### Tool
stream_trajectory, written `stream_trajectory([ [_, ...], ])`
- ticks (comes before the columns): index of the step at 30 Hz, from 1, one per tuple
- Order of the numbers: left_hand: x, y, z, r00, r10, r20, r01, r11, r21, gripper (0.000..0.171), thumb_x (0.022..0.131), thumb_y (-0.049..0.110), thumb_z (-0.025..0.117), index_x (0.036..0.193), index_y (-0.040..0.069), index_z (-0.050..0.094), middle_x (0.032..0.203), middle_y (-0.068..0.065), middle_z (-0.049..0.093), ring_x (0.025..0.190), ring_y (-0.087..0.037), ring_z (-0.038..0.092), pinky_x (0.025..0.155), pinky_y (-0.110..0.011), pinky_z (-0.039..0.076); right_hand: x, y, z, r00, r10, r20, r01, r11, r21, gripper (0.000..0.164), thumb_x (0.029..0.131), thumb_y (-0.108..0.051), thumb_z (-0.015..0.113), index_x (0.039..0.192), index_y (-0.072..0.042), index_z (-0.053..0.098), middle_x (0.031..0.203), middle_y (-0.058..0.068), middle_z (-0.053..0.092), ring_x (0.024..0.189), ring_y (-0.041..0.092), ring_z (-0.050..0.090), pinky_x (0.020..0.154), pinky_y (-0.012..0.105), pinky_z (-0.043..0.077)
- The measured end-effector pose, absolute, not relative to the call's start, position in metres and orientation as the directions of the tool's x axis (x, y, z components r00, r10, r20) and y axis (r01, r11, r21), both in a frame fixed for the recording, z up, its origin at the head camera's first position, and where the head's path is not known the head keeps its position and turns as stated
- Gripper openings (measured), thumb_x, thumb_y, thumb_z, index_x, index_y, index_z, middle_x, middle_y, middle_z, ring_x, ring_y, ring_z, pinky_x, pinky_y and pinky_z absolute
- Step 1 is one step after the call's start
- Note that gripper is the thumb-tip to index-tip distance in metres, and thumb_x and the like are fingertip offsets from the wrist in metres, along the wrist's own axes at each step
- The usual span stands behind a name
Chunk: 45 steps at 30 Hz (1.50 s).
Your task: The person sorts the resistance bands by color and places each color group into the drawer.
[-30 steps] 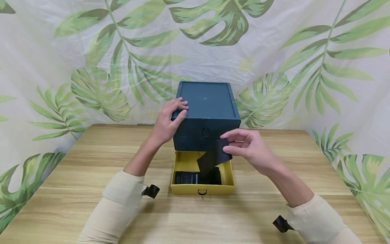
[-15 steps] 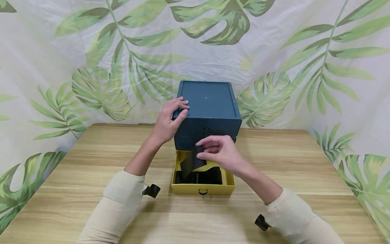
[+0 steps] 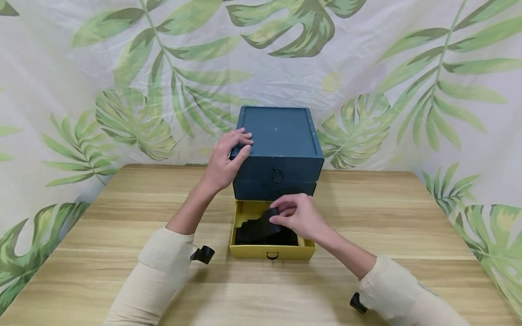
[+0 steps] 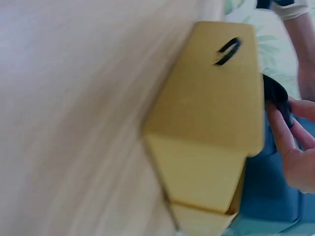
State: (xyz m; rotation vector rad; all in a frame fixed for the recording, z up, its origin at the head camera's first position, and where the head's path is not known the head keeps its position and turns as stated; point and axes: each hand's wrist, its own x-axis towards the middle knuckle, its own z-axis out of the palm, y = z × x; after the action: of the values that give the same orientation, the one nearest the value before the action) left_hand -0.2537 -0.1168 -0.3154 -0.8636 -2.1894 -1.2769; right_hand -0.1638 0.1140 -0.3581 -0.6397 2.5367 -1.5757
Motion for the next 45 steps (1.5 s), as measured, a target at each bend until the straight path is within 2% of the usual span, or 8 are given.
stream_trajectory([
  [7,-0.252,-0.117,-0.314,-0.7,0.289,0.653,0.71,0.372,0.597,0.024,0.106,0.013,0.056,0.114,-0.004,0.07,0.137,-0.022,0.063,0.146,-0.033,0.042,0.123,-0.052,0.028,-0.17,0.137,-0.373,-0.934,-0.352,0.058,-0.214,0.421,-0.882,0.019,0.088,0.0,0.08,0.105,0.007,0.075,0.089,0.012,0.071,0.074,0.022,0.072,0.07,0.037,0.063],
  [12,-0.252,-0.117,-0.314,-0.702,0.29,0.65,0.709,0.374,0.599,0.024,0.105,0.013,0.056,0.114,-0.004,0.07,0.137,-0.022,0.063,0.146,-0.034,0.042,0.123,-0.052,0.029,-0.171,0.144,-0.373,-0.939,-0.341,0.042,-0.212,0.479,-0.852,0.02,0.087,-0.004,0.083,0.102,0.006,0.076,0.09,0.011,0.068,0.064,0.019,0.066,0.059,0.03,0.056],
  [17,-0.252,-0.117,-0.314,-0.705,0.292,0.646,0.705,0.382,0.597,0.023,0.104,0.012,0.057,0.114,-0.004,0.07,0.137,-0.022,0.063,0.147,-0.034,0.042,0.123,-0.052,0.028,-0.169,0.149,-0.372,-0.945,-0.327,0.028,-0.22,0.569,-0.792,0.021,0.085,-0.007,0.086,0.1,0.004,0.076,0.095,0.012,0.067,0.061,0.018,0.064,0.056,0.028,0.052],
  [21,-0.252,-0.117,-0.314,-0.71,0.29,0.641,0.7,0.384,0.602,0.023,0.105,0.012,0.057,0.114,-0.004,0.07,0.138,-0.022,0.063,0.147,-0.033,0.041,0.123,-0.053,0.027,-0.169,0.152,-0.371,-0.946,-0.324,0.016,-0.23,0.637,-0.736,0.021,0.084,-0.008,0.087,0.099,0.002,0.077,0.088,0.008,0.065,0.055,0.013,0.054,0.052,0.027,0.047],
  [25,-0.252,-0.117,-0.314,-0.711,0.287,0.642,0.7,0.38,0.605,0.022,0.104,0.012,0.058,0.114,-0.004,0.07,0.138,-0.022,0.063,0.147,-0.033,0.041,0.123,-0.053,0.028,-0.168,0.151,-0.368,-0.941,-0.339,0.01,-0.254,0.684,-0.683,0.021,0.084,-0.01,0.087,0.099,0.0,0.078,0.084,0.004,0.065,0.054,0.011,0.055,0.053,0.026,0.048],
  [34,-0.252,-0.117,-0.315,-0.71,0.287,0.643,0.701,0.374,0.607,0.022,0.104,0.011,0.058,0.115,-0.004,0.07,0.138,-0.022,0.063,0.147,-0.033,0.041,0.123,-0.052,0.028,-0.165,0.149,-0.365,-0.926,-0.377,-0.007,-0.294,0.733,-0.614,0.025,0.086,-0.013,0.086,0.106,-0.001,0.078,0.091,0.004,0.073,0.066,0.009,0.065,0.061,0.026,0.056],
  [42,-0.25,-0.116,-0.314,-0.709,0.282,0.646,0.702,0.365,0.612,0.023,0.105,0.013,0.056,0.114,-0.003,0.071,0.137,-0.021,0.063,0.147,-0.032,0.041,0.123,-0.052,0.028,-0.158,0.152,-0.356,-0.925,-0.379,0.009,-0.308,0.735,-0.604,0.029,0.087,-0.009,0.084,0.113,0.0,0.076,0.114,0.015,0.075,0.094,0.027,0.074,0.077,0.034,0.062],
  [45,-0.25,-0.116,-0.314,-0.709,0.284,0.646,0.703,0.366,0.61,0.023,0.106,0.013,0.056,0.114,-0.003,0.071,0.138,-0.021,0.063,0.147,-0.032,0.041,0.123,-0.052,0.028,-0.148,0.152,-0.353,-0.906,-0.411,0.099,-0.388,0.716,-0.58,0.027,0.087,-0.008,0.084,0.112,-0.001,0.076,0.113,0.014,0.075,0.094,0.027,0.074,0.074,0.032,0.062],
])
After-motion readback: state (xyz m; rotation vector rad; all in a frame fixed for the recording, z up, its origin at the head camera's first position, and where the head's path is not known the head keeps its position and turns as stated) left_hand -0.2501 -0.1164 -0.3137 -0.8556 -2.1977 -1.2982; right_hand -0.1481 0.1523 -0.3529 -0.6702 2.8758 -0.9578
